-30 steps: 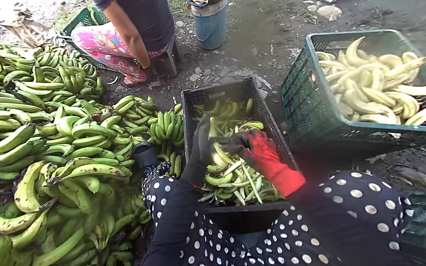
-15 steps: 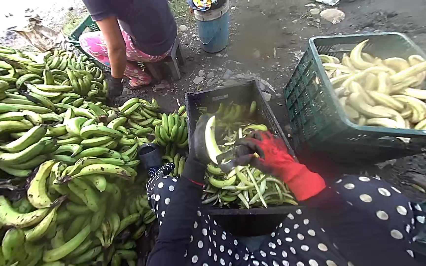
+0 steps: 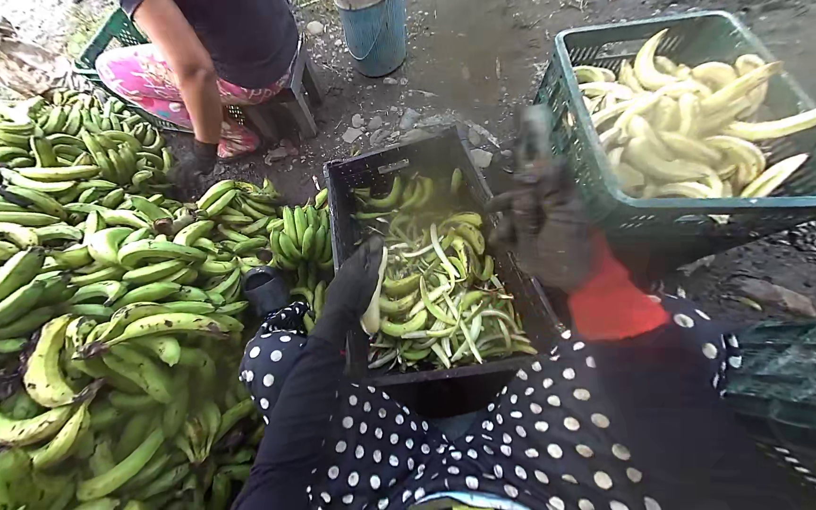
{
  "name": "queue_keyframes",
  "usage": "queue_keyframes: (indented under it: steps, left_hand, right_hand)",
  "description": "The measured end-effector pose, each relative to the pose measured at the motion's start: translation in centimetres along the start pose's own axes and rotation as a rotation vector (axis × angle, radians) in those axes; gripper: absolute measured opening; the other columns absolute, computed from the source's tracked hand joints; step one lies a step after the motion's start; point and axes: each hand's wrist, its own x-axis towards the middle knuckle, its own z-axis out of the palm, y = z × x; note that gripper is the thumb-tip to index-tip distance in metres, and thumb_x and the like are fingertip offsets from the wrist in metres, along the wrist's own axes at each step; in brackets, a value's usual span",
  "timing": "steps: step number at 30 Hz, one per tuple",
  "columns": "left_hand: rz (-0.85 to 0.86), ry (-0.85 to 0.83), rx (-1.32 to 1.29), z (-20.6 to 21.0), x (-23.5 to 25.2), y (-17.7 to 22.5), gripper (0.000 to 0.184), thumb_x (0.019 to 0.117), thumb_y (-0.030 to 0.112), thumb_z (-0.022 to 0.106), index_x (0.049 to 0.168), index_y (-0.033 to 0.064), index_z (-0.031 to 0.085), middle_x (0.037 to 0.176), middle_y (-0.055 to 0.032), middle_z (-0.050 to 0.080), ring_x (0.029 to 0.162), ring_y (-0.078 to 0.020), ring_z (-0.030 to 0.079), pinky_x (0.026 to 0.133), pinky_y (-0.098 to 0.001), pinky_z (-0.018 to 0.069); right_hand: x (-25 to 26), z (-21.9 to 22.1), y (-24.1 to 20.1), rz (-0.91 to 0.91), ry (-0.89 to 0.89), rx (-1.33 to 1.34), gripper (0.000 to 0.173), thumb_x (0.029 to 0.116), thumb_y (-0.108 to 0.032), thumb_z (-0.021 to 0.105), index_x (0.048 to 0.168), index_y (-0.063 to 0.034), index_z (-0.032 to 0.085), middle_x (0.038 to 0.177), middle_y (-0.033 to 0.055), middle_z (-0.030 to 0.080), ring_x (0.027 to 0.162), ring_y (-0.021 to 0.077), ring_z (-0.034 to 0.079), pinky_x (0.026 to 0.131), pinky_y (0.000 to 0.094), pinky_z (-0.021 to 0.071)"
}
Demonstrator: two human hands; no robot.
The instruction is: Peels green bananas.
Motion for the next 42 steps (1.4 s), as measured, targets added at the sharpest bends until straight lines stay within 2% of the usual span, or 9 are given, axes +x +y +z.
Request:
queue_keyframes:
  steps: [6,11,15,18,21,25,30,39,42]
  left_hand:
    - [-0.068,-0.482,0.331,4.9,0.5,3.4,0.06,0.1083,0.055,0.025,0.147,0.0178,0.05,0.133,-0.0201,0.062,0.124,-0.0399,0.059,0.101,-0.0686,0.0434]
    - [0.44,-0.214,-0.688,6.6,6.7,15.2,0.068,0.1033,0.062,0.029,0.136,0.0076,0.052,0.109,-0.0065,0.066,0.097,-0.0142,0.066,0.086,-0.04,0.0583]
    - [0.471,-0.149,-0.948,6.3,9.7,22.3,0.06,0.1081,0.047,0.035,0.156,0.012,0.029,0.135,-0.0157,0.057,0.116,-0.0289,0.064,0.097,-0.0509,0.0558]
    - [0.384,0.058,-0.051,6.6,10.6,17.8,0.077,0.1027,0.058,0.046,0.162,0.0144,0.023,0.142,-0.0211,0.055,0.124,-0.0356,0.06,0.099,-0.0579,0.0515]
    - [0.068,-0.18,0.519,8.2,10.9,7.5,0.079,0.0975,0.059,0.056,0.157,0.011,0.036,0.145,-0.0274,0.051,0.132,-0.0475,0.051,0.105,-0.0692,0.0413]
    - [-0.2,-0.433,0.549,11.9,8.5,-4.0,0.071,0.1043,0.056,0.038,0.154,0.0048,0.039,0.146,-0.0288,0.05,0.134,-0.0479,0.049,0.108,-0.07,0.0367]
    - [-0.148,-0.3,0.679,13.5,8.5,-5.4,0.064,0.1031,0.053,0.041,0.158,0.0196,0.038,0.159,-0.0194,0.039,0.148,-0.0431,0.032,0.118,-0.067,0.0225]
    - [-0.107,-0.043,-0.132,10.3,6.7,-5.9,0.066,0.1077,0.051,0.033,0.157,0.007,0.036,0.152,-0.0196,0.048,0.141,-0.03,0.046,0.117,-0.0526,0.0346]
    - [-0.129,0.149,-0.771,6.0,4.6,-2.1,0.049,0.1117,0.035,0.029,0.142,0.0027,0.049,0.128,-0.0159,0.061,0.112,-0.0206,0.061,0.094,-0.039,0.0534]
  right_hand:
    - [-4.3,-8.6,-2.7,-0.229,0.285,0.602,0.089,0.099,-0.071,-0.002,0.108,-0.0149,0.066,0.078,0.0042,0.068,0.071,0.0227,0.071,0.067,0.0474,0.0634]
    - [-5.5,-12.6,-1.4,-0.265,0.406,0.855,0.097,0.0912,-0.081,-0.004,0.108,-0.0164,0.066,0.08,0.004,0.067,0.077,0.0229,0.07,0.08,0.0545,0.0608]
    - [-5.4,-13.5,-1.5,-0.193,0.534,0.878,0.103,0.0896,-0.082,-0.008,0.11,-0.0135,0.067,0.08,0.0076,0.069,0.075,0.0258,0.07,0.078,0.0566,0.0607]
    - [-5.7,-13.9,-1.7,-0.16,0.573,0.888,0.1,0.0919,-0.08,-0.007,0.11,-0.0142,0.067,0.079,0.0076,0.07,0.074,0.0261,0.071,0.078,0.0573,0.0606]
    - [-5.4,-13.3,-2.2,-0.083,0.579,0.865,0.097,0.095,-0.077,-0.004,0.117,-0.0143,0.066,0.074,0.0051,0.065,0.068,0.0235,0.067,0.073,0.0536,0.061]
    - [-4.1,-11.7,-2.1,-0.074,0.505,0.888,0.101,0.091,-0.082,-0.004,0.125,-0.0164,0.064,0.077,0.0061,0.066,0.068,0.0239,0.068,0.072,0.053,0.0618]
    - [-3.1,-9.7,-1.1,-0.098,0.353,0.848,0.105,0.0842,-0.091,0.002,0.129,-0.0183,0.062,0.078,0.0064,0.066,0.068,0.023,0.068,0.069,0.0486,0.0621]
    - [-1.5,-5.8,-0.5,0.147,0.192,0.439,0.068,0.1036,-0.069,0.02,0.119,-0.018,0.063,0.074,-0.0012,0.062,0.057,0.0129,0.061,0.055,0.0341,0.0579]
    - [-0.6,-4.1,0.3,0.142,0.103,0.333,0.064,0.1053,-0.065,0.024,0.112,-0.0168,0.065,0.076,-0.001,0.063,0.06,0.0123,0.062,0.055,0.0319,0.0579]
